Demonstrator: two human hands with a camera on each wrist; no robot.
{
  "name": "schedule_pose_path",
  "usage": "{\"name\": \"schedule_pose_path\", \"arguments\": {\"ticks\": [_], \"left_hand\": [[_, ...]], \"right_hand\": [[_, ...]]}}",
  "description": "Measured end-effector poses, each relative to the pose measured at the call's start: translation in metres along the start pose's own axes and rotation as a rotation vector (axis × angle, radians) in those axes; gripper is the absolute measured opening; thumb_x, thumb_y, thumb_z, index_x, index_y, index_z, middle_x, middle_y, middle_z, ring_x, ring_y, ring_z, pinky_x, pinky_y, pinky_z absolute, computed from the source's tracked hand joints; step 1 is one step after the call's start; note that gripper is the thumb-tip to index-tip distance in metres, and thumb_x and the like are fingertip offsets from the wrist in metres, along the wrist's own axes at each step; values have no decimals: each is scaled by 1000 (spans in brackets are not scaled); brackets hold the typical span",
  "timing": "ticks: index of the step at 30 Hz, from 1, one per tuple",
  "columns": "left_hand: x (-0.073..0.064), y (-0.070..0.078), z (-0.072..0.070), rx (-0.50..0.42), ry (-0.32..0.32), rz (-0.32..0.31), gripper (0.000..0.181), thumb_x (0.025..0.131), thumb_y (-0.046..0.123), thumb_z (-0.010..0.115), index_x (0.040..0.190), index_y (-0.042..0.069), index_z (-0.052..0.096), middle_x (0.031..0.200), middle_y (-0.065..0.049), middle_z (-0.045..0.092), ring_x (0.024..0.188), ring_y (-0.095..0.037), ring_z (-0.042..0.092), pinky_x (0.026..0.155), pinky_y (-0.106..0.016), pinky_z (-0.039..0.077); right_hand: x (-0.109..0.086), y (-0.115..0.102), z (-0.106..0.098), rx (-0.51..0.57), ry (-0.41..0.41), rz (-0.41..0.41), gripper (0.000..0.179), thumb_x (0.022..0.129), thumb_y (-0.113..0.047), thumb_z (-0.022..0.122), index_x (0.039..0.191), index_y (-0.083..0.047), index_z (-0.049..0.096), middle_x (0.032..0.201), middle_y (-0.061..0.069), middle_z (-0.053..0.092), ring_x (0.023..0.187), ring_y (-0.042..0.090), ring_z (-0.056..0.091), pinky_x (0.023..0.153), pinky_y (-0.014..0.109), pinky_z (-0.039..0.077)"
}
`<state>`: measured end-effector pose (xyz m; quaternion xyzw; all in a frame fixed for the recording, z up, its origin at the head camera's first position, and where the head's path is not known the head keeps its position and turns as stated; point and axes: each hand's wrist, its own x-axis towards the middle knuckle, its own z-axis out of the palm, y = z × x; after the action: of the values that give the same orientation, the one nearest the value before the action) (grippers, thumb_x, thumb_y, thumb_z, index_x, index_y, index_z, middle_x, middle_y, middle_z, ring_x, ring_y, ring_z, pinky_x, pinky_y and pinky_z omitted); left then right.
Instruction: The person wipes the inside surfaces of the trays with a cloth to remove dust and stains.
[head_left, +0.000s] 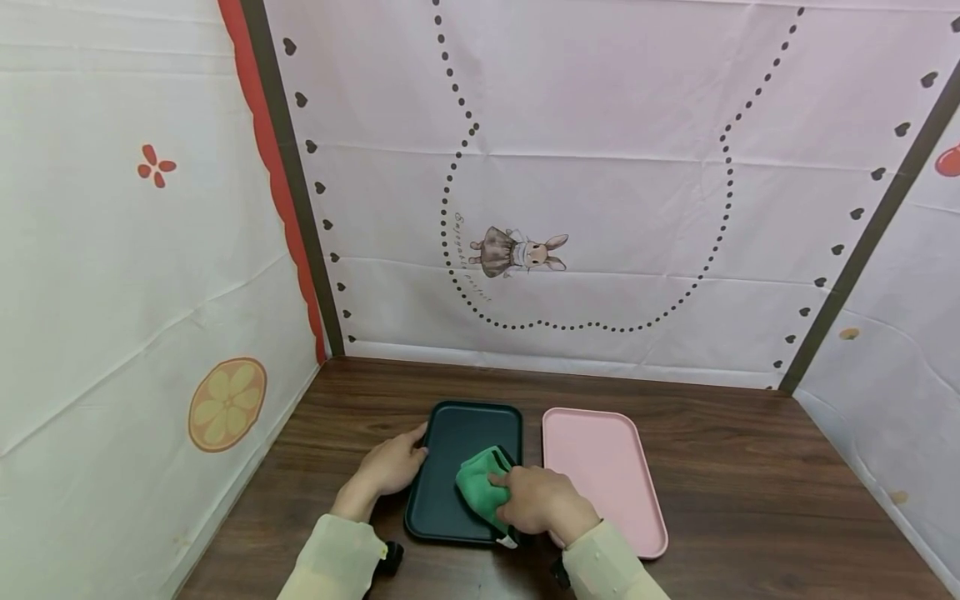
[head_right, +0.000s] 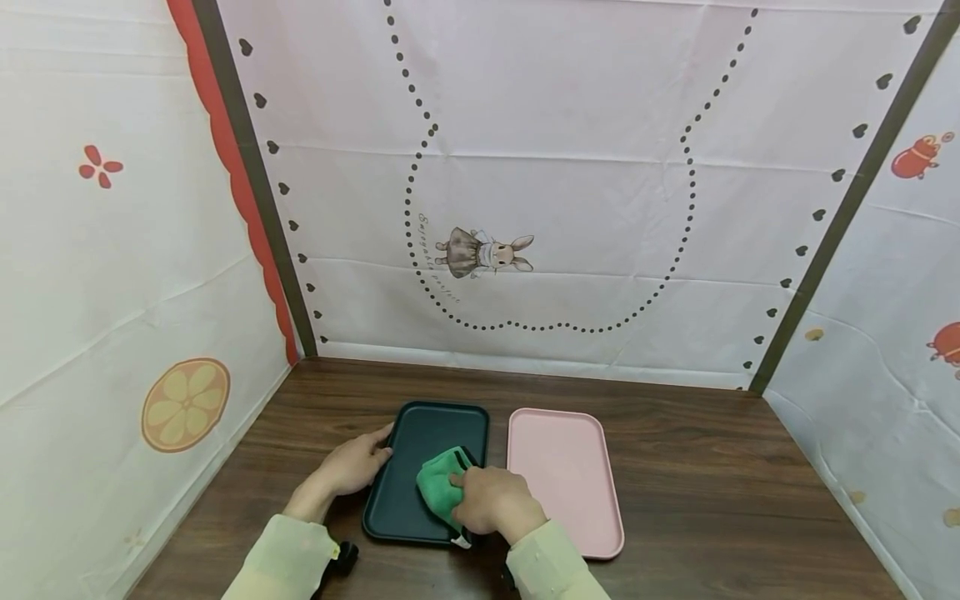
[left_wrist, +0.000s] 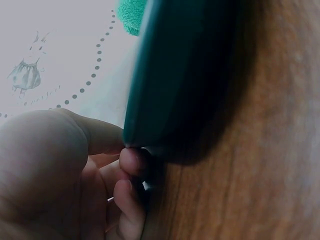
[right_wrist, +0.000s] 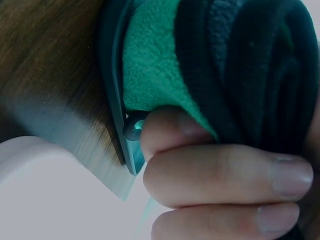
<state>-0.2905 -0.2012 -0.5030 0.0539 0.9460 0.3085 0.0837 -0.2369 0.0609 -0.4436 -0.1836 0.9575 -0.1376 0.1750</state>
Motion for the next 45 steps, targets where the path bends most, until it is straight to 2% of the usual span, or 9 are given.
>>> {"name": "schedule_pose_path", "arguments": {"ticks": [4,10,12,18,21,25,30,42,45], "left_hand": [[1,-1,2,-12,1,7,54,108,24,52,161,16,40,66,-1,56,52,-16,41,56,-33,37],[2,-1,0,-5,-1,2,54,108,25,52,161,15,41,67,-1,56,53,-17,43,57,-33,38],[1,-1,0,-1,-4,0,54,108,25,52,161,15,41,71,-3,60,54,-18,45,58,-33,39],[2,-2,-1,16,5,1,54,108,24,54,160,16,42,99,-3,74,64,-16,54,68,-34,45],[3,-2,0,4,0,-1,54,108,25,53,161,16,41,86,-2,70,60,-17,52,63,-33,43],[2,-1,0,-9,-5,-1,55,109,25,52,161,17,39,72,0,60,56,-17,48,59,-32,40],[0,-1,0,-5,-4,-1,54,109,24,52,161,16,40,73,0,60,58,-18,49,62,-32,41],[1,-1,0,-13,-8,-4,54,108,24,52,161,16,41,73,-2,61,58,-18,50,62,-33,42],[1,-2,0,2,-1,0,54,108,25,53,160,16,42,87,-3,70,65,-15,55,68,-35,46]], "right_hand": [[3,0,0,-1,9,7,55,88,-30,75,142,-33,64,138,12,69,113,32,70,80,50,58],[8,0,-2,-8,25,18,57,88,-30,73,144,-31,63,139,12,68,109,25,69,79,48,58],[9,0,-2,-5,29,23,57,88,-29,73,144,-30,63,139,13,68,103,22,68,75,46,56],[13,0,-2,0,46,40,56,90,-30,73,144,-28,63,133,14,71,86,18,63,69,42,54],[15,0,-3,6,50,55,55,90,-30,73,145,-28,63,131,15,71,81,18,60,66,41,53],[18,0,-4,-1,53,72,55,91,-30,73,145,-29,63,133,14,70,88,21,65,70,45,55],[20,-1,-6,-2,53,85,55,91,-31,73,145,-29,62,135,15,69,95,24,68,73,48,56],[27,0,-10,22,60,95,56,91,-26,72,146,-27,62,130,16,71,74,21,58,63,41,48],[29,-1,-11,31,58,103,55,92,-25,71,146,-26,62,131,16,71,71,22,57,62,39,46]]}}
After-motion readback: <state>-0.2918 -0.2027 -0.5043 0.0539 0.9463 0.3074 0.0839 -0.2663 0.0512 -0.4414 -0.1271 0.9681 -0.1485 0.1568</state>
